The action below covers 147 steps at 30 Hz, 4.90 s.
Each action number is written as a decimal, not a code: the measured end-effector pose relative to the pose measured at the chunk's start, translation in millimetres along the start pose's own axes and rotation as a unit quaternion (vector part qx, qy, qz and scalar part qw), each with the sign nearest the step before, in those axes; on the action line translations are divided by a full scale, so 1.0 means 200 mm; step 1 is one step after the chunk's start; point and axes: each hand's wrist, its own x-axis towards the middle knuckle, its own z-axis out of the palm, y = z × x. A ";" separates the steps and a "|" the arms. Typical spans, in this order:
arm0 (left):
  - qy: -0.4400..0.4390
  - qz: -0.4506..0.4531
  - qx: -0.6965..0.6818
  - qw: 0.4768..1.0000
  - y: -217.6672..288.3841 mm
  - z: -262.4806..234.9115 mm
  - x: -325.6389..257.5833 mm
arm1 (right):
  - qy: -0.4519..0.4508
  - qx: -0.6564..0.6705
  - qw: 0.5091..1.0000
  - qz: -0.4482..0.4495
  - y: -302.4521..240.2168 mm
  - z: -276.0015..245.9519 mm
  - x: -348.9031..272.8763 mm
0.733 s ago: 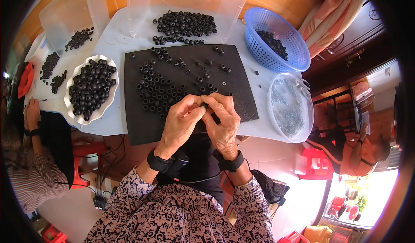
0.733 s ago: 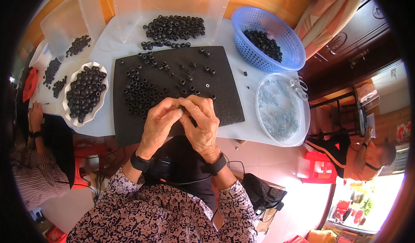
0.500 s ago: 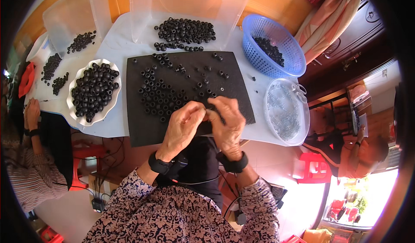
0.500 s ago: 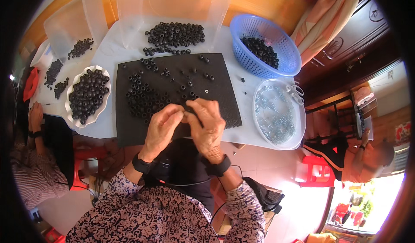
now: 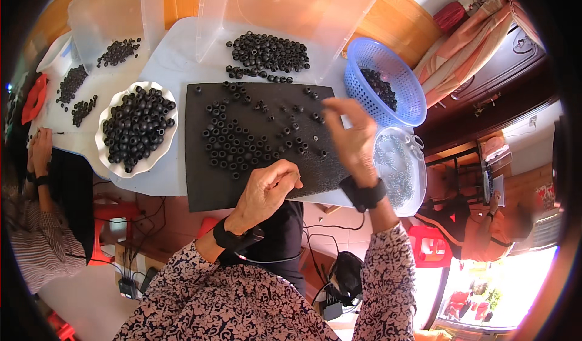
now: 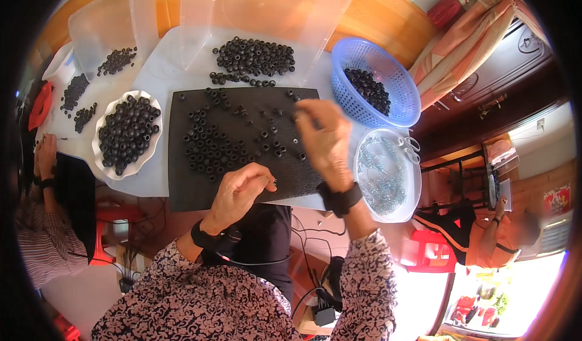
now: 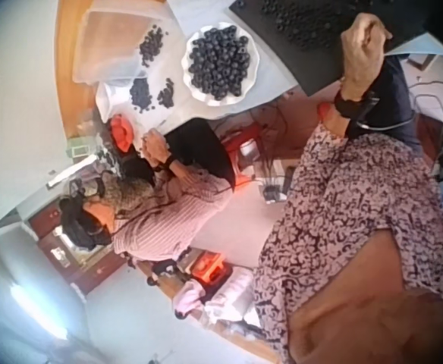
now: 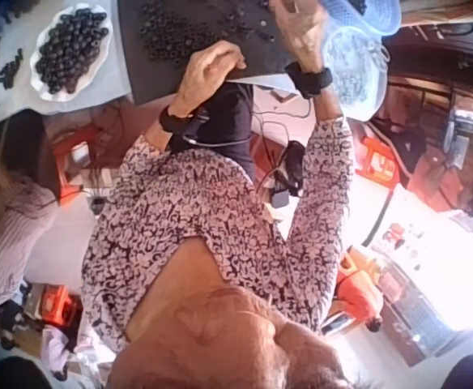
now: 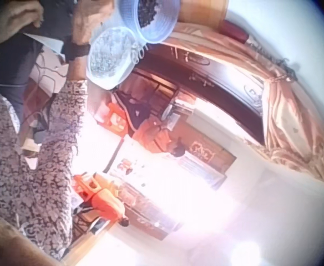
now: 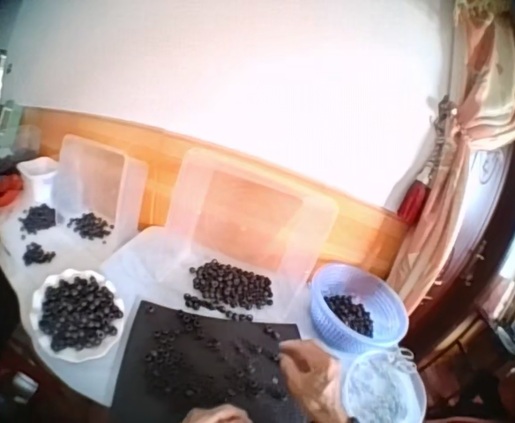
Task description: The recorder is sorting and assembling small black plastic rings on a workspace table.
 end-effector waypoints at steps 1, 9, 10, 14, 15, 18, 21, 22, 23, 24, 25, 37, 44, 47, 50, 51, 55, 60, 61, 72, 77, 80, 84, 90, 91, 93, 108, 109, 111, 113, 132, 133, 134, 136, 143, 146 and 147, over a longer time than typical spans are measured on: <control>0.005 0.005 -0.013 1.000 -0.01 0.00 0.00 | -0.063 0.026 0.997 0.030 -0.02 0.05 -0.04; 0.001 0.006 -0.020 1.000 -0.02 0.01 0.01 | -0.210 -0.112 0.967 -0.092 -0.04 0.19 -0.07; 0.005 0.005 -0.032 0.999 -0.02 0.01 0.01 | -0.210 -0.112 0.967 -0.091 -0.02 0.20 -0.07; 0.011 -0.005 -0.038 0.999 0.00 0.01 0.00 | -0.220 -0.098 0.967 -0.078 0.01 0.22 -0.06; 0.008 -0.005 -0.037 0.999 -0.01 0.01 0.00 | -0.218 -0.096 0.968 -0.079 0.01 0.22 -0.06; 0.020 0.005 -0.056 0.998 -0.04 0.02 0.01 | -0.159 -0.031 0.985 -0.060 0.01 0.23 -0.08; 0.062 0.021 -0.095 0.993 -0.01 0.03 0.02 | -0.112 0.044 0.993 0.005 -0.10 0.16 -0.14; 0.083 0.036 -0.111 0.990 -0.03 0.03 0.02 | -0.110 0.045 0.993 0.007 -0.13 0.15 -0.16; 0.097 0.030 -0.143 0.984 -0.03 0.03 0.03 | -0.110 0.075 0.991 0.034 -0.16 0.13 -0.18; 0.110 0.024 -0.175 0.978 -0.02 0.03 0.03 | -0.109 0.106 0.987 0.060 -0.19 0.11 -0.21; 0.109 0.005 -0.173 0.979 -0.01 0.02 0.03 | -0.120 0.115 0.984 0.068 -0.21 0.10 -0.23; 0.061 0.022 -0.092 0.994 -0.03 0.03 0.02 | -0.035 0.185 0.953 0.236 -0.23 0.08 -0.48; 0.053 0.054 0.017 0.997 -0.01 0.04 0.01 | 0.019 0.301 0.911 0.281 -0.19 0.11 -0.54; 0.073 0.141 0.077 0.984 -0.05 0.05 0.02 | -0.013 0.295 0.915 0.276 -0.17 0.08 -0.54; 0.071 0.132 0.075 0.986 -0.05 0.07 0.01 | -0.041 0.279 0.920 0.271 -0.19 0.06 -0.51; 0.071 0.131 0.075 0.986 -0.06 0.07 0.01 | -0.046 0.285 0.917 0.276 -0.19 0.06 -0.51; 0.072 0.111 0.024 0.991 -0.08 0.07 0.01 | -0.073 0.282 0.912 0.288 -0.17 0.05 -0.50; 0.077 0.096 0.010 0.992 -0.08 0.06 0.01 | -0.078 0.272 0.916 0.286 -0.17 0.05 -0.50; 0.078 0.097 0.010 0.992 -0.07 0.06 0.00 | -0.079 0.269 0.915 0.289 -0.16 0.05 -0.51; 0.093 0.151 0.092 0.980 -0.05 0.07 0.01 | -0.111 0.278 0.912 0.280 -0.14 0.02 -0.48; 0.098 0.154 0.121 0.976 -0.08 0.07 0.02 | -0.143 0.261 0.917 0.267 -0.16 0.02 -0.46; 0.101 0.184 0.132 0.969 -0.08 0.08 0.02 | -0.129 0.273 0.916 0.264 -0.14 0.03 -0.47; 0.106 0.199 0.131 0.965 -0.08 0.07 0.02 | -0.141 0.259 0.914 0.279 -0.15 0.01 -0.45; 0.102 0.090 -0.023 0.990 -0.05 0.08 -0.01 | -0.062 0.204 0.926 0.312 -0.13 -0.01 -0.46; 0.102 0.095 -0.025 0.990 -0.05 0.07 -0.01 | -0.084 0.154 0.951 0.253 -0.14 -0.01 -0.46; 0.097 0.101 -0.028 0.990 -0.05 0.08 0.00 | -0.101 0.085 0.981 0.144 -0.14 0.02 -0.48; 0.066 0.037 0.034 0.997 -0.02 0.06 0.00 | -0.120 0.021 0.983 0.137 -0.14 0.02 -0.46; 0.078 0.044 0.016 0.996 -0.01 0.08 0.00 | -0.081 0.119 0.967 0.211 -0.14 0.02 -0.45; 0.091 0.050 -0.002 0.995 -0.01 0.08 0.00 | -0.083 0.167 0.955 0.232 -0.17 0.01 -0.43; 0.088 0.051 -0.003 0.995 -0.02 0.08 0.00 | -0.083 0.214 0.940 0.253 -0.19 0.01 -0.43; 0.060 0.028 0.033 0.997 -0.02 0.05 0.00 | -0.074 0.173 0.951 0.247 -0.19 0.09 -0.27; 0.062 0.028 0.027 0.997 -0.01 0.05 -0.01 | -0.089 0.125 0.968 0.198 -0.19 0.10 -0.23; 0.063 0.027 0.021 0.997 -0.02 0.04 -0.01 | -0.104 0.076 0.980 0.149 -0.17 0.13 -0.19; 0.060 0.023 0.014 0.998 -0.03 0.04 -0.01 | -0.128 0.046 0.985 0.110 -0.10 0.19 -0.13; 0.053 0.016 -0.015 0.998 -0.05 0.04 -0.01 | -0.227 -0.191 0.950 -0.094 -0.08 0.27 -0.04; 0.054 0.010 -0.006 0.998 -0.04 0.03 -0.01 | -0.161 -0.067 0.985 -0.021 -0.09 0.23 -0.08; 0.058 0.012 -0.001 0.998 -0.03 0.03 -0.01 | -0.155 -0.014 0.985 0.079 -0.14 0.18 -0.09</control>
